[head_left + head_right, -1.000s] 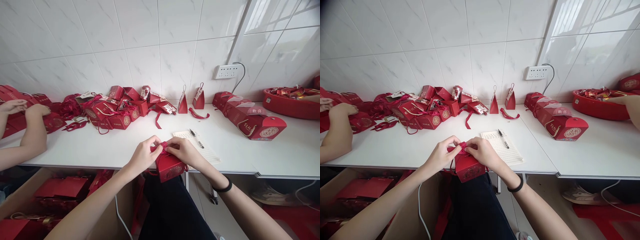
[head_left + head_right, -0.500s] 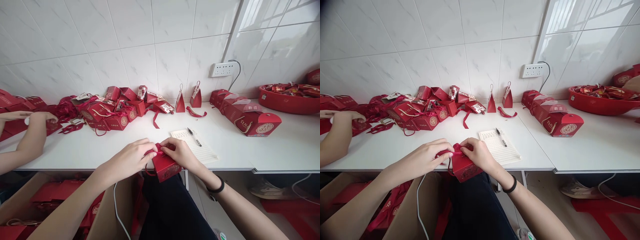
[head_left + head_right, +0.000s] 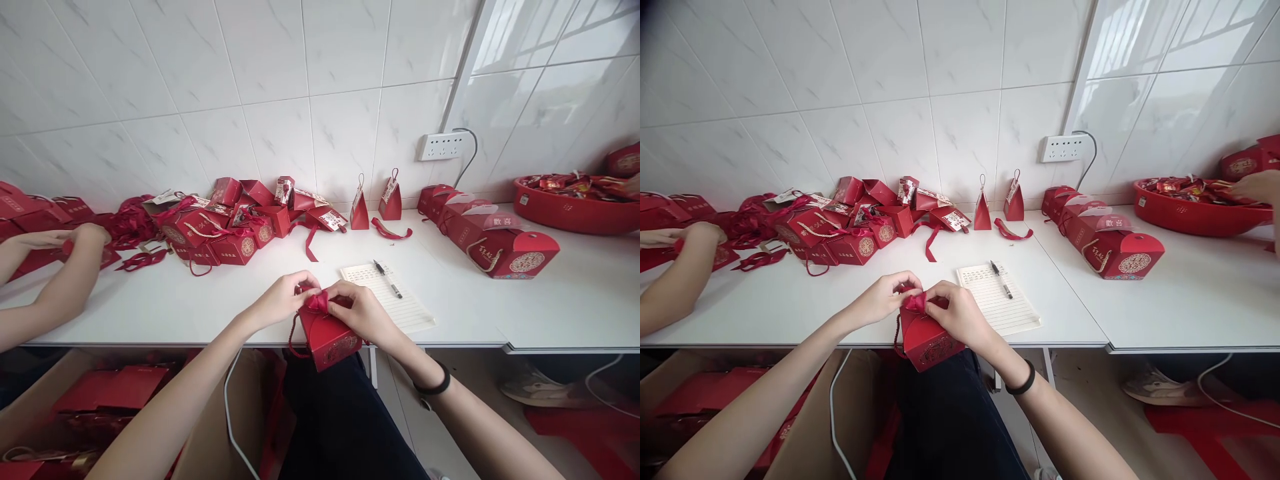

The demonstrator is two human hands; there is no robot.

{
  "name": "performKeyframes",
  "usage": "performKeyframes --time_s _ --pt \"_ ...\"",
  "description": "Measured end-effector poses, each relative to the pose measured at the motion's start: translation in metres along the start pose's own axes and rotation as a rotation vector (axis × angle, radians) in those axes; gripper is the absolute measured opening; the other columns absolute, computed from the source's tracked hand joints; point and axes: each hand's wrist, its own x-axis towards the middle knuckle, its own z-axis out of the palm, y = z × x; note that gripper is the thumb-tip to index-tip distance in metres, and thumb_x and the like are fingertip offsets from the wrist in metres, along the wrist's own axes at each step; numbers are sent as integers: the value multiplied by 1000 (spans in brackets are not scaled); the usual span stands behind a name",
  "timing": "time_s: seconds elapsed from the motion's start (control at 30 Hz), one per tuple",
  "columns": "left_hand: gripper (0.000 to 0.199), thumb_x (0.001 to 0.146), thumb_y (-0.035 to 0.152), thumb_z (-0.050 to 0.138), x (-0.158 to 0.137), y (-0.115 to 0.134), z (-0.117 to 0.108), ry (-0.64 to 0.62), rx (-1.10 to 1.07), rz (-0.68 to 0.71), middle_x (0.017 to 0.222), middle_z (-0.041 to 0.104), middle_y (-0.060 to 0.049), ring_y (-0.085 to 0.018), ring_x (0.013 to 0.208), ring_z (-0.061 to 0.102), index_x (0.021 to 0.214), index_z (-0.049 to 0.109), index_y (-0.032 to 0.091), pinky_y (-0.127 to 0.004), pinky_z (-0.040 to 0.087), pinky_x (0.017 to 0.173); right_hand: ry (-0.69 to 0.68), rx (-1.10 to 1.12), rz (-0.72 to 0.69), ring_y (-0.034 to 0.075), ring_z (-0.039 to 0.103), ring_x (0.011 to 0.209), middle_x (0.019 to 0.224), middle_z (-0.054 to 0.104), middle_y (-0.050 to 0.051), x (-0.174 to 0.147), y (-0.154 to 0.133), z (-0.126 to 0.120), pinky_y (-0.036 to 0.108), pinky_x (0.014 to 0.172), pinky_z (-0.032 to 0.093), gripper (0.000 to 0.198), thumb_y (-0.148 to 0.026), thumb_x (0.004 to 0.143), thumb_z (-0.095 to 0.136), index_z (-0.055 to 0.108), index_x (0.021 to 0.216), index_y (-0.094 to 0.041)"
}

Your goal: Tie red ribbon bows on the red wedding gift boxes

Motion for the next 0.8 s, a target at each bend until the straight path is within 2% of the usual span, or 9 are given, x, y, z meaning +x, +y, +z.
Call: performKeyframes --time_s 0.13,0.23,0.33,0.5,0.67,0.8 --pt "18 82 33 51 -17 -1 9 66 9 12 86 63 -2 -17 81 55 85 62 19 -27 43 71 51 18 45 15 60 77 83 66 2 -1 -1 1 27 71 44 8 -23 80 59 64 80 -17" --pt "15 82 28 51 -28 3 14 107 29 55 84 61 -3 -18 86 54 84 62 19 -29 44 76 79 15 71 15 61 77 82 66 1 -3 -3 2 27 72 45 4 -19 77 59 62 78 -17" --pt "15 79 28 56 -32 4 24 169 36 89 95 61 -5 -21 97 53 88 63 19 -33 43 87 98 3 86 15 61 78 82 66 0 -4 -4 3 26 72 44 5 -14 75 56 60 76 -17" --pt "19 84 33 52 -29 -1 44 318 -95 9 103 59 -7 -21 102 54 86 64 19 -35 43 90 80 0 109 15 61 79 84 66 1 -3 -6 0 26 73 44 5 -19 78 55 60 78 -17" --pt "19 84 31 52 -27 -8 51 267 -353 -31 108 56 -7 -23 106 53 89 65 18 -33 42 90 10 -14 142 13 58 69 77 65 0 -1 -9 -5 23 63 43 9 -23 80 54 60 76 -17" --pt "22 83 33 52 -24 -7 50 240 -501 -20 108 55 -7 -22 105 53 77 64 17 -30 43 87 -22 -66 125 13 57 68 76 65 0 0 -10 -9 23 62 42 11 -23 83 52 59 77 -17"
